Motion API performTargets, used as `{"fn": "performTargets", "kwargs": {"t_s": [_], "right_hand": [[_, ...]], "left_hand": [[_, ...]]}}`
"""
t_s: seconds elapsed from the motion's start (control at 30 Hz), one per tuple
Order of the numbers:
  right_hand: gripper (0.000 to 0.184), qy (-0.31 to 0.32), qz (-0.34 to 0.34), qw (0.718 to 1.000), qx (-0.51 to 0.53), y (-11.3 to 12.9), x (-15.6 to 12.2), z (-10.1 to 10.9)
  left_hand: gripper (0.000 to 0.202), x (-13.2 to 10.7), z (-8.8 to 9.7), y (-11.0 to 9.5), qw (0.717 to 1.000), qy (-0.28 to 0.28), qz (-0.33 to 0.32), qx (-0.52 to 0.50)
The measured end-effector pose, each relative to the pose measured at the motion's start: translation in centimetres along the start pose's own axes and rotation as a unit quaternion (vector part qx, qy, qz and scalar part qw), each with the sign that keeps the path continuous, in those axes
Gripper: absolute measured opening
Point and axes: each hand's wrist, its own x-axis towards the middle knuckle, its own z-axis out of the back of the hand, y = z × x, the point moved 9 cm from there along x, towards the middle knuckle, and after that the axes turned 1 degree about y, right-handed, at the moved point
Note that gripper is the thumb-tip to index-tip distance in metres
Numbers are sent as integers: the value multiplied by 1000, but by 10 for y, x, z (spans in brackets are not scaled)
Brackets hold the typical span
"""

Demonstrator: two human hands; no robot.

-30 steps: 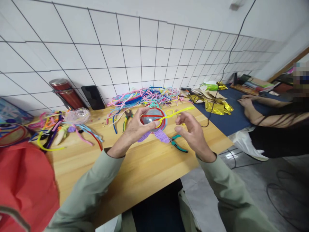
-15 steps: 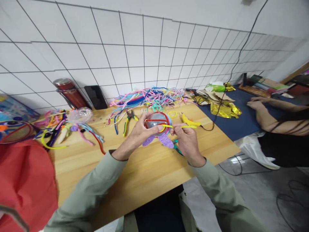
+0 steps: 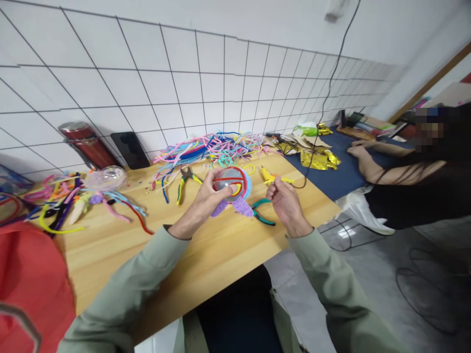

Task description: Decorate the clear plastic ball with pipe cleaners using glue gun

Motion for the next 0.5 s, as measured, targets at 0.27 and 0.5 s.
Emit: {"fn": "performTargets", "kwargs": {"t_s": [0.27, 0.5], "right_hand": [[48, -39, -2, 954, -296, 22, 67, 58], [27, -71, 37, 863, -500, 23, 145, 61]], "left_hand": [[82, 1, 6, -11, 999, -36, -17, 28], [81, 6, 17, -11, 996, -56, -19, 65]]}}
